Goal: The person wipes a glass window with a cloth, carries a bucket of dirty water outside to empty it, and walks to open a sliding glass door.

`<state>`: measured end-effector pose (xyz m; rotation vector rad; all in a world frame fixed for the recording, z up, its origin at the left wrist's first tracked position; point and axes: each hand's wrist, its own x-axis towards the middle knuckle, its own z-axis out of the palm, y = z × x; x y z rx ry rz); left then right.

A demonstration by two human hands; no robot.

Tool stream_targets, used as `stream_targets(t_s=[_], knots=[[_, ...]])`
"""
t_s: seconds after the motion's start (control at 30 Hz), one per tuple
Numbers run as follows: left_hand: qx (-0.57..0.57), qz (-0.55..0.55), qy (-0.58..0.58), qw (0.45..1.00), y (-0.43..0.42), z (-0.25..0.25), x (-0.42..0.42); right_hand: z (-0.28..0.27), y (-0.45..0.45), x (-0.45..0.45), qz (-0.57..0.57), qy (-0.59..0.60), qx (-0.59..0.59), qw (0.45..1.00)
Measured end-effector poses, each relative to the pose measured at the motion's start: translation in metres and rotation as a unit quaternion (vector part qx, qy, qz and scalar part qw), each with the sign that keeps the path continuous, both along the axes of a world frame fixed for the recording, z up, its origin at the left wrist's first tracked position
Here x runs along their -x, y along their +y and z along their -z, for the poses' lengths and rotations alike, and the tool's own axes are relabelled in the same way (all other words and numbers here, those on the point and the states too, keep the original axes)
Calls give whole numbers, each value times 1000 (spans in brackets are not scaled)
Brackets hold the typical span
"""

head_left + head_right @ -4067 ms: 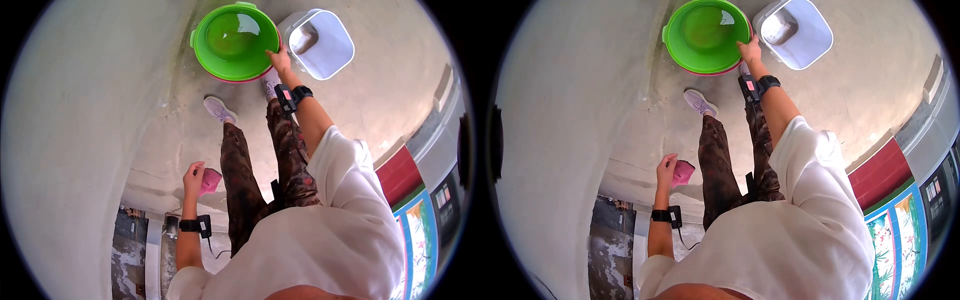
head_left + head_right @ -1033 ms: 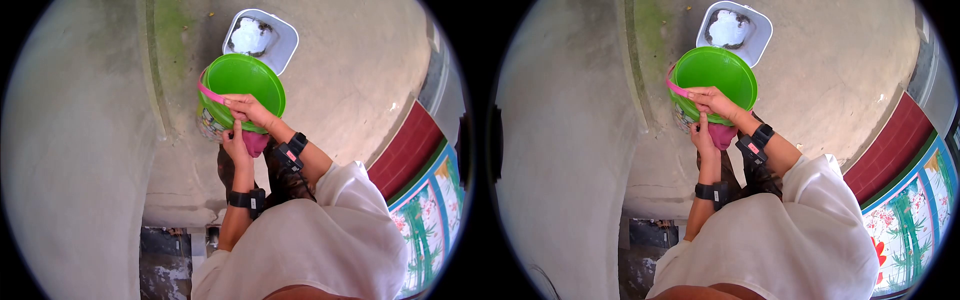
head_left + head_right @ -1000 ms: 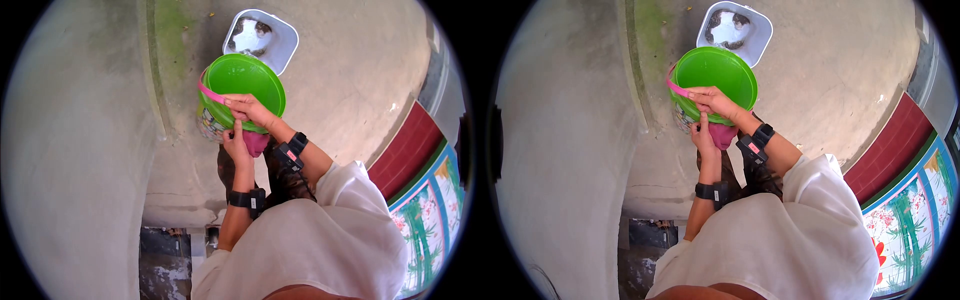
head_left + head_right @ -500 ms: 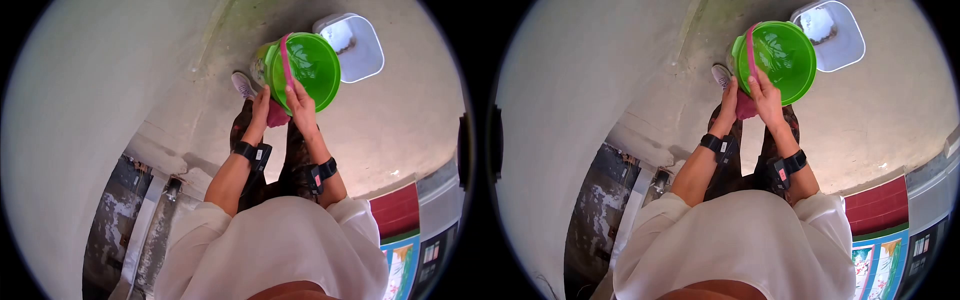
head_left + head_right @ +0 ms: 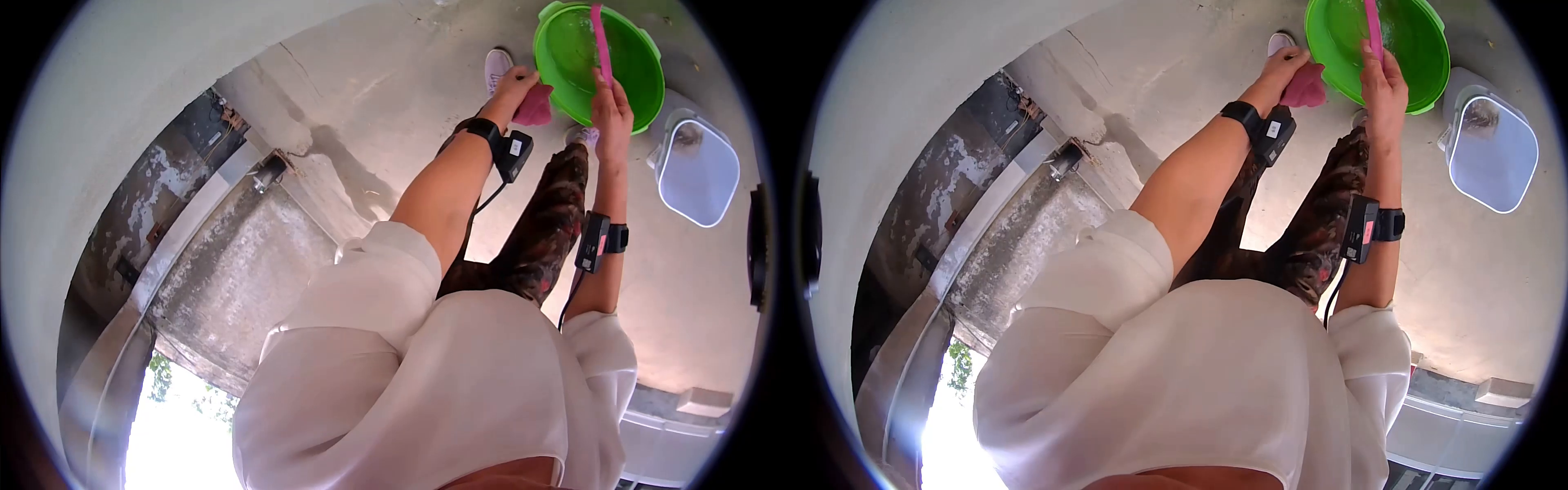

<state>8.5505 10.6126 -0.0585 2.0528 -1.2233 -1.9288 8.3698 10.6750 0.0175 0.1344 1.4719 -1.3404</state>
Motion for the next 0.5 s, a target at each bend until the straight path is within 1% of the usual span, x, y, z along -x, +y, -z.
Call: stream_targets(t_s=[0.03,0.07,0.1,0.13,0.2,0.27,0.33,0.37,0.4,0.43,0.47,0.5], knots=[[-14,-8,0,1000,-2,-5,-10,9,-3,-2,-9,-9,3,1000],[-26,-12,5,1000,-9,-8,-17,18,-10,-2,-10,18,-19,1000],[-32,-45,-25,998,-11,-11,-23,25,-15,-1,-11,50,-41,998],[-31,-48,-25,998,-12,-23,-28,26,-21,-2,-14,50,-40,998],[-14,-26,-93,995,-16,-49,-37,26,-26,-3,-30,54,-48,997],[39,0,-138,990,-11,-34,-74,42,-21,-8,-45,45,-48,997],[82,80,-244,963,-11,-36,-99,42,-17,-18,-116,149,-49,981],[83,153,-325,929,-19,-67,-91,44,-14,-24,-152,184,-37,970],[111,198,-359,905,-24,-68,-103,18,-15,-18,-200,233,-49,950],[148,235,-376,884,-31,-71,-118,16,-2,-20,-231,326,-16,916],[135,237,-369,889,-44,-78,-136,10,10,-19,-259,345,17,902],[138,252,-377,880,-57,-77,-164,1,24,-15,-234,355,38,905]])
